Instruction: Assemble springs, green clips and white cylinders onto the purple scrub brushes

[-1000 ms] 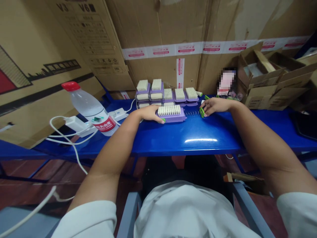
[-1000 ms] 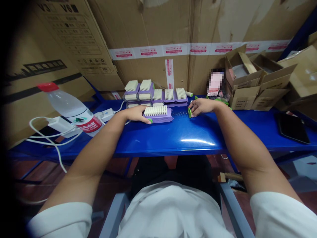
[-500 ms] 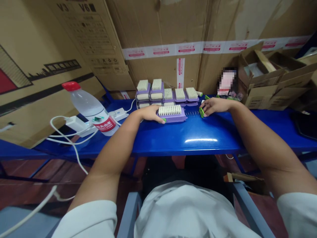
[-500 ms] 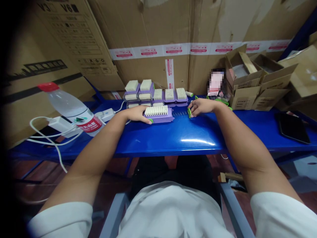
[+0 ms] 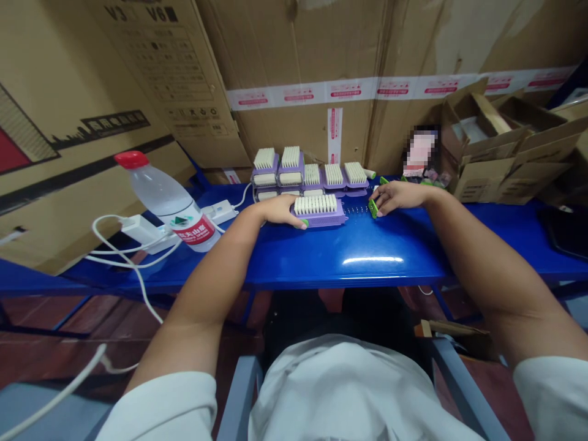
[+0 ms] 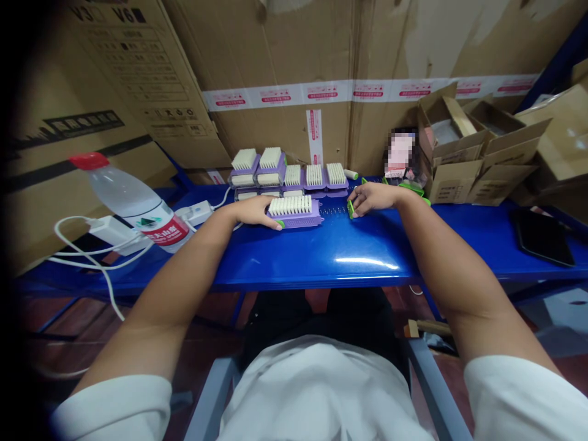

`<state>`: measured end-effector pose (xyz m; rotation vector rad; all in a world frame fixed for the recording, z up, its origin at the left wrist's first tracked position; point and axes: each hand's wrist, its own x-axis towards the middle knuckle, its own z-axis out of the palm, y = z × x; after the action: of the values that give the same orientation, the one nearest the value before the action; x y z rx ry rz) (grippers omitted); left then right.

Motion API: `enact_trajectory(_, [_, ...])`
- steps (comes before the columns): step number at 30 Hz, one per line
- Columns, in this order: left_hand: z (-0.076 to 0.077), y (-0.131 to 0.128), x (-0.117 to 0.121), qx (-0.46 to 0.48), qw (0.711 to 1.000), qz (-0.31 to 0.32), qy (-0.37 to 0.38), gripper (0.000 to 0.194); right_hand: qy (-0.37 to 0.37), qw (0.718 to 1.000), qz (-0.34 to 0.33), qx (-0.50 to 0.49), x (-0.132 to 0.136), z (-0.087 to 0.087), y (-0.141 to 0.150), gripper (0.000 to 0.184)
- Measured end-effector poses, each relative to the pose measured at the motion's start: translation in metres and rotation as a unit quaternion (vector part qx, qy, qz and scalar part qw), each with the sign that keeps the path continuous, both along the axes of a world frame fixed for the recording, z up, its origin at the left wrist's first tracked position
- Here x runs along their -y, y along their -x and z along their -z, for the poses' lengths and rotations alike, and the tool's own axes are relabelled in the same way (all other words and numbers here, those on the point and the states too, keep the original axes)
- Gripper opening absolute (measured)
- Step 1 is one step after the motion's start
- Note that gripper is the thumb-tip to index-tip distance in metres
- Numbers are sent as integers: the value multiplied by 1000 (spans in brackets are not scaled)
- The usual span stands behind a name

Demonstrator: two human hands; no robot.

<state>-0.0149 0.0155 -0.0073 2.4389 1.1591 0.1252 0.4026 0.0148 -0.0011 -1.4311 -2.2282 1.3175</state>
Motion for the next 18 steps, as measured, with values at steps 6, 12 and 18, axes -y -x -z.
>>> enact_trajectory(6, [-2, -1, 1, -2, 1000, -6, 2, 103, -1, 1000, -5, -4, 1, 0, 2, 67])
enact_trajectory(12, [-2, -2, 2, 0, 1000, 3, -2, 101, -1, 1000, -15, -8, 2, 0, 3, 70])
enact_trajectory(18, [-1, -2, 2, -8, 1000, -2, -3, 101, 1, 1000, -6, -7, 1, 1, 3, 68])
